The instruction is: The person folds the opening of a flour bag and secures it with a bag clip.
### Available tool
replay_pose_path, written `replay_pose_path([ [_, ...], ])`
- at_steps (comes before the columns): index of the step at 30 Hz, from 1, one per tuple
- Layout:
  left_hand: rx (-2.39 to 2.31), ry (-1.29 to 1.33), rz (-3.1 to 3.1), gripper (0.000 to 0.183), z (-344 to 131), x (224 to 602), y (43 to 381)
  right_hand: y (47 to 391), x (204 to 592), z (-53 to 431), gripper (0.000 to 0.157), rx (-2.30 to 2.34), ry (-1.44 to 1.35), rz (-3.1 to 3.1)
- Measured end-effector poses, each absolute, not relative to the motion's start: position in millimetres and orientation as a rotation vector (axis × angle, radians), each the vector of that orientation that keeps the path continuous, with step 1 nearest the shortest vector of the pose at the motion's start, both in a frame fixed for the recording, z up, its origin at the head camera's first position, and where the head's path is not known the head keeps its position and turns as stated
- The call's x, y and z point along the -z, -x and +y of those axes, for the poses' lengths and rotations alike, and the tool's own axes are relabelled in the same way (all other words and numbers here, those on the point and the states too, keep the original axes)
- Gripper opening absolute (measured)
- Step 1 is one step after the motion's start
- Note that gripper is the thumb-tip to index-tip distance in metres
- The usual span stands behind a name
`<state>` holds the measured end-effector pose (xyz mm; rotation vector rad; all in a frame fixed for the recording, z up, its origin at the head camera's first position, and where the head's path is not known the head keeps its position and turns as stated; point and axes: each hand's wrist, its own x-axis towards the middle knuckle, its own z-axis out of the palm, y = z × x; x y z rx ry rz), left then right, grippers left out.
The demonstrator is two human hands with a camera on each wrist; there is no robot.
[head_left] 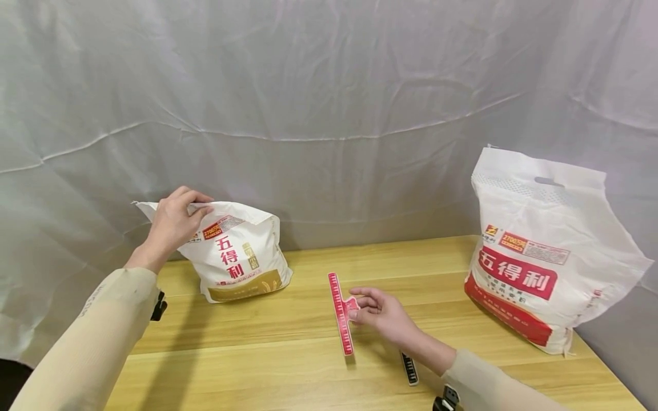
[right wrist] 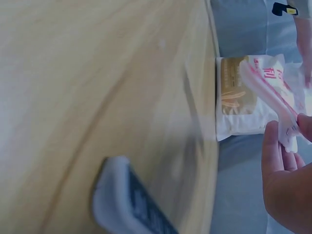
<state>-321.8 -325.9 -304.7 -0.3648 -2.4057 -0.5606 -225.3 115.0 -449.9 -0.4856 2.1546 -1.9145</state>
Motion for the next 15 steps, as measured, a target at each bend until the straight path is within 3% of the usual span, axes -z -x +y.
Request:
replay_pose_path([
  [15,0.600,0.368,-2.433,0.013,-329.1,300.4,322.9,240.5,428.3,92.6,0.047,1.982,0.459,2.199],
])
